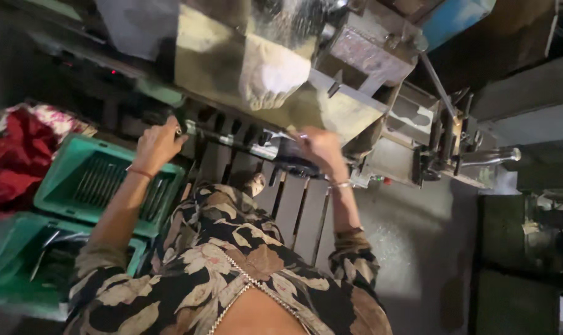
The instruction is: The person repeatedly picks up small metal rods from a green bin, inserts them into a grinding machine, and operates a lever to process them. After each cycle, the person removes the rod and places it back into the bin. The process is repeated continuously throughout the clip.
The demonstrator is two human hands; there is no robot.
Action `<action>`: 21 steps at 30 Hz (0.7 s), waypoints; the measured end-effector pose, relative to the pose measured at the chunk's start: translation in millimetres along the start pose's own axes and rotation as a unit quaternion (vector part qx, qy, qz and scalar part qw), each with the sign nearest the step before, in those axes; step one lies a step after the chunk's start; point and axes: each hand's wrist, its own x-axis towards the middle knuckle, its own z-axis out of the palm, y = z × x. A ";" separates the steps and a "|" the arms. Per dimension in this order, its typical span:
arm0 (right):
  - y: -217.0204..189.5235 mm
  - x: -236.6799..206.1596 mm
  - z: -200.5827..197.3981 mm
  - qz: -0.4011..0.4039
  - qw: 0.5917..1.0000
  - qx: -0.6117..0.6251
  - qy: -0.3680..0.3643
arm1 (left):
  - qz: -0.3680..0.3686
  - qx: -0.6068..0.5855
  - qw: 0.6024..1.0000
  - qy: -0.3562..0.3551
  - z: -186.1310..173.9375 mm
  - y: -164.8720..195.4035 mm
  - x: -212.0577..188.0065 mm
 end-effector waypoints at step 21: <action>325.3 -140.5 -95.8 0.277 0.906 -0.278 0.156 | -0.263 -0.800 0.538 -0.038 12.0 249.1 364.6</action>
